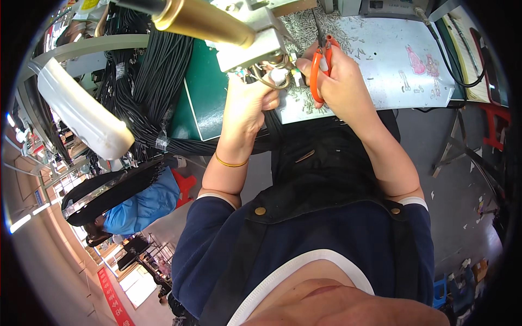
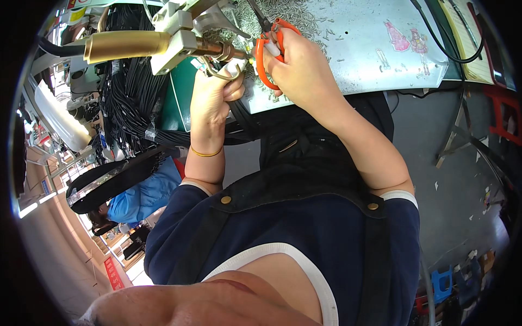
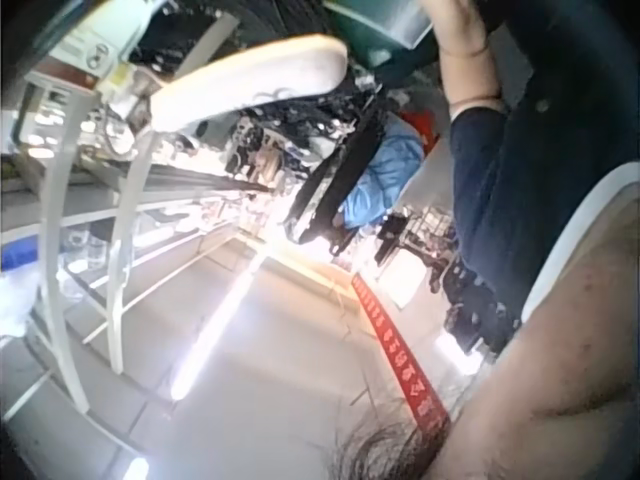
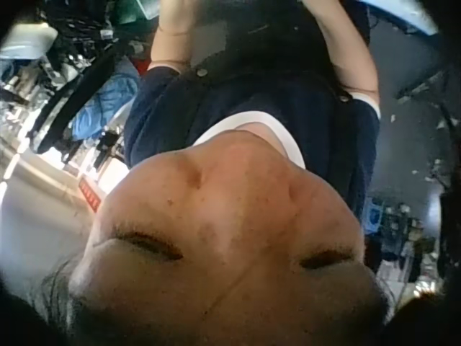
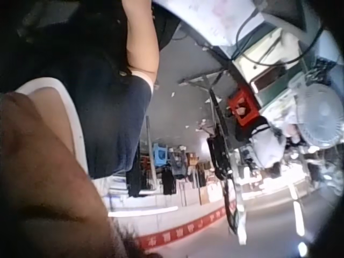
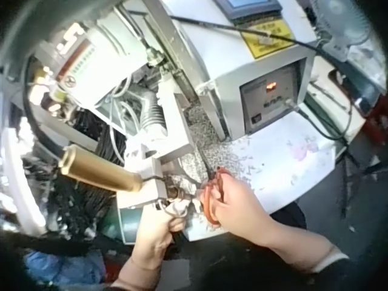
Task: The person trims the wires on cable connectors using wire cutters and feeds each connector into a machine to crimp them.
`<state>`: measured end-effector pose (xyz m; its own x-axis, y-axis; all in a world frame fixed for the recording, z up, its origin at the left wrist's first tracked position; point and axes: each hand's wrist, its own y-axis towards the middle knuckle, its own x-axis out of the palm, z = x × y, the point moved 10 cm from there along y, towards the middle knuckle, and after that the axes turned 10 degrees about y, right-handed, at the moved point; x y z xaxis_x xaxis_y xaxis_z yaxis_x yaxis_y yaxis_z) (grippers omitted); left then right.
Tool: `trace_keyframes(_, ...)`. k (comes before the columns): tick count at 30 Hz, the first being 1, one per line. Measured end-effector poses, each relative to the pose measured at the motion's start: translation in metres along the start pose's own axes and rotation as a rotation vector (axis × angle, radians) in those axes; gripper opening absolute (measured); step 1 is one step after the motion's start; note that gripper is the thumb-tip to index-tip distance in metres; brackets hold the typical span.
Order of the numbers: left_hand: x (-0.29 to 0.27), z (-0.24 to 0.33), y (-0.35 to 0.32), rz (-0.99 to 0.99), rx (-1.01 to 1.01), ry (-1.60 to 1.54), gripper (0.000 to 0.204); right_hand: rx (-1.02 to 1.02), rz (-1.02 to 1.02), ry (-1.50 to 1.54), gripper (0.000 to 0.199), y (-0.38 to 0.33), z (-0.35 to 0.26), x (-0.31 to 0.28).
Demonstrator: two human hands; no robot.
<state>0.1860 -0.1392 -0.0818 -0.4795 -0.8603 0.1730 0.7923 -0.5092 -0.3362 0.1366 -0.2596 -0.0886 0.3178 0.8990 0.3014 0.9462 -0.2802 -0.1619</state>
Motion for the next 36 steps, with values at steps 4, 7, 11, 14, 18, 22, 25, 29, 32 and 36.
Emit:
trace_keyframes(4,0.0,0.001,0.001,-0.005,0.017,0.009,0.013,0.012,0.013,-0.01,0.012,-0.001,-0.001,0.001)
trace_keyframes(7,0.003,0.001,0.002,-0.034,-0.012,-0.016,0.013,-0.018,0.006,-0.006,0.013,-0.001,-0.001,0.001)
trace_keyframes(11,0.006,0.002,-0.006,-0.055,-0.041,-0.016,0.011,-0.051,-0.005,-0.02,0.014,-0.008,-0.009,0.001)
trace_keyframes(14,0.009,-0.001,-0.021,-0.08,-0.012,-0.082,0.013,0.047,-0.1,0.224,0.016,-0.022,-0.011,0.011)
trace_keyframes(18,0.005,0.003,-0.039,-0.023,0.134,0.065,0.022,-0.116,-0.045,0.088,0.015,-0.037,-0.033,0.001)
trace_keyframes(22,0.029,-0.006,-0.059,-0.19,0.126,0.146,0.02,-0.333,-0.06,-0.274,0.012,-0.051,-0.058,0.006)
trace_keyframes(25,0.045,-0.021,-0.069,-0.31,0.0,0.233,0.009,0.092,-0.33,-0.033,0.011,-0.056,-0.03,0.032)
trace_keyframes(29,0.036,-0.007,-0.067,-0.213,0.105,0.101,0.009,-0.072,-0.214,0.075,0.011,-0.053,-0.045,0.02)
trace_keyframes(32,0.031,-0.012,-0.067,-0.215,0.006,-0.047,0.014,-0.247,-0.173,-0.097,0.01,-0.056,-0.047,0.014)
trace_keyframes(36,0.042,-0.017,-0.07,-0.323,-0.064,-0.082,0.016,-0.615,-0.173,-0.394,0.012,-0.069,-0.065,0.016)
